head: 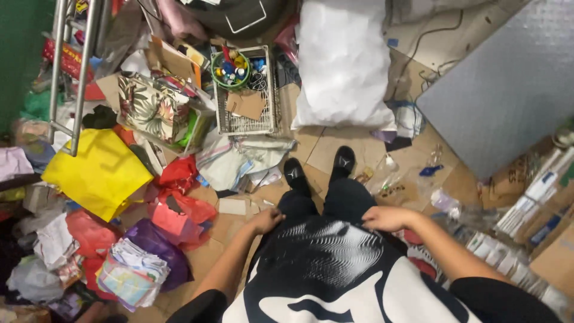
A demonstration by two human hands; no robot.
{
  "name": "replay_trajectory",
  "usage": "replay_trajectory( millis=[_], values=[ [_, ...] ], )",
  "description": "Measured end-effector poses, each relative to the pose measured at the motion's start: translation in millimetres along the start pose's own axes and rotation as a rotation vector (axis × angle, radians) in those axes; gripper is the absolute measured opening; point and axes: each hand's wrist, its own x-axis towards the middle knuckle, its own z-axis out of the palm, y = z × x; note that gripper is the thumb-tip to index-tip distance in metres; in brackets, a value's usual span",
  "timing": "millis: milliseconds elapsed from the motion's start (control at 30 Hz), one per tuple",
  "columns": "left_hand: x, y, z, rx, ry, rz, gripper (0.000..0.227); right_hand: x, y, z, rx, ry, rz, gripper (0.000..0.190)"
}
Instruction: The person picks up a white plastic crate filled with various recyclables, including bottle caps, a green basket, and a tube. They lift the crate and sort through the contents, moving items around and briefly handling a white tube before placing the crate back down.
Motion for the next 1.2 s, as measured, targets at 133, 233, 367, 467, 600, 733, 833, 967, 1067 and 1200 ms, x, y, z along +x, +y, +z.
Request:
replay_trajectory(
  millis=[133,233,367,467,600,733,833,967,1067,1200],
  values=[
    [-25,67,-25,0.027,-0.029,-0.145,0.041,31,18,-44,-0.018,-0.373,0.232,0.026],
    [-38,131,-44,0.111,0.022,-0.391,0.043,54,8,-68,0.232,-0.565,0.406,0.029],
    [-19,89,-11,-0.114,-0.010,-0.262,0.035,120,-7,-113,0.361,-0.190,0.328,0.020],
    [-2,-4,16,-0.350,-0.176,0.091,0.023,228,97,-126,-0.036,0.284,-0.147,0.024],
    [66,-26,-5,-0.315,-0.488,-0.109,0.039,333,152,-167,0.055,0.422,-0.145,0.019],
    [215,-68,-57,-0.716,-0.082,0.077,0.017,386,123,-239,0.099,0.643,-0.190,0.019],
    [325,-137,-96,-0.426,0.362,0.102,0.026,375,105,-252,0.117,0.661,-0.170,0.020],
    [463,-252,-170,-0.242,0.791,-0.107,0.047,383,118,-264,0.088,0.543,-0.152,0.022],
    [506,-238,-216,-0.253,0.946,-0.085,0.055,399,162,-274,-0.005,0.413,-0.138,0.023],
    [555,-179,-196,-0.083,0.830,-0.092,0.066,420,149,-284,-0.162,0.312,-0.150,0.025]
  ],
)
